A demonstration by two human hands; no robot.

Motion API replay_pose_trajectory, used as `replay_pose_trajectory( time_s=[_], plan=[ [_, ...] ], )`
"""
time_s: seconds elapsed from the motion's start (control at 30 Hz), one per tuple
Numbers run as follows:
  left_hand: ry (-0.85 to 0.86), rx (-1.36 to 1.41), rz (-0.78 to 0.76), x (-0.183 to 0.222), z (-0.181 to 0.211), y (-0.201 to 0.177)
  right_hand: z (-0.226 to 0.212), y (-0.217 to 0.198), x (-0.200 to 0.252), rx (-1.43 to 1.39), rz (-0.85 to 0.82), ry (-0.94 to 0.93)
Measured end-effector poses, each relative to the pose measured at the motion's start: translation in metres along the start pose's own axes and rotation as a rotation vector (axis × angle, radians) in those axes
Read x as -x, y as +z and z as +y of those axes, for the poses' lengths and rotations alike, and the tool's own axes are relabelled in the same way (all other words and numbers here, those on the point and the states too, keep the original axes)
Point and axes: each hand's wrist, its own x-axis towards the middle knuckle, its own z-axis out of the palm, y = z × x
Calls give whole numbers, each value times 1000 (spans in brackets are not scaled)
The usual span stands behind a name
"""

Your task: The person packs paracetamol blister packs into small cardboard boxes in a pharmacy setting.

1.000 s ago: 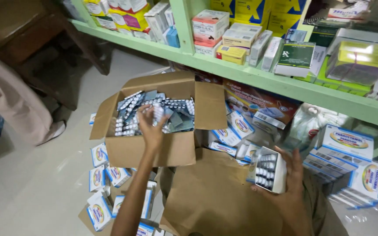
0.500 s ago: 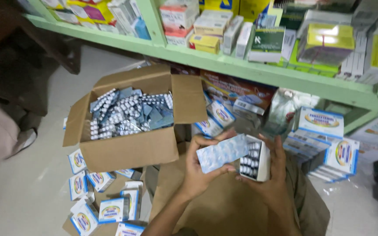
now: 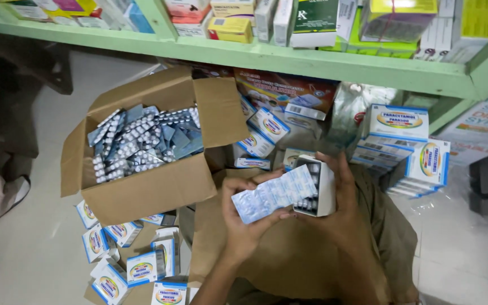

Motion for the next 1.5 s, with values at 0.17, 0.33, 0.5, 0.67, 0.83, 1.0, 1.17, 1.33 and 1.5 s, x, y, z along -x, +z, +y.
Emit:
replay_pose_trajectory(
  time_s=[0.17, 0.33, 0.5, 0.67, 0.83, 1.0, 1.17, 1.33, 1.5],
  plan=[
    [75, -154, -16, 6, 2, 7, 7, -4, 3, -35, -49, -74],
    [88, -253, -19, 0, 4, 8, 7, -1, 2, -62, -65, -82],
    [268, -703, -98, -15, 19, 14, 5, 0, 0, 4, -72, -138],
    [297, -810, -157, -22, 28, 14, -5, -1, -5, 59, -89, -138],
    [306, -891, -225, -25, 37, 14, -3, 1, -4, 112, -88, -147],
    [353, -848, -240, -24, 37, 15, -1, 4, -2, 12, -53, -168],
    [362, -923, -230, -25, 43, 17, -4, 4, -4, 34, -71, -184],
    [351, -1004, -269, -27, 46, 17, -1, 5, -2, -24, -58, -171],
    [363, -1071, -326, -26, 42, 17, -4, 3, -3, 56, -102, -186]
  ],
)
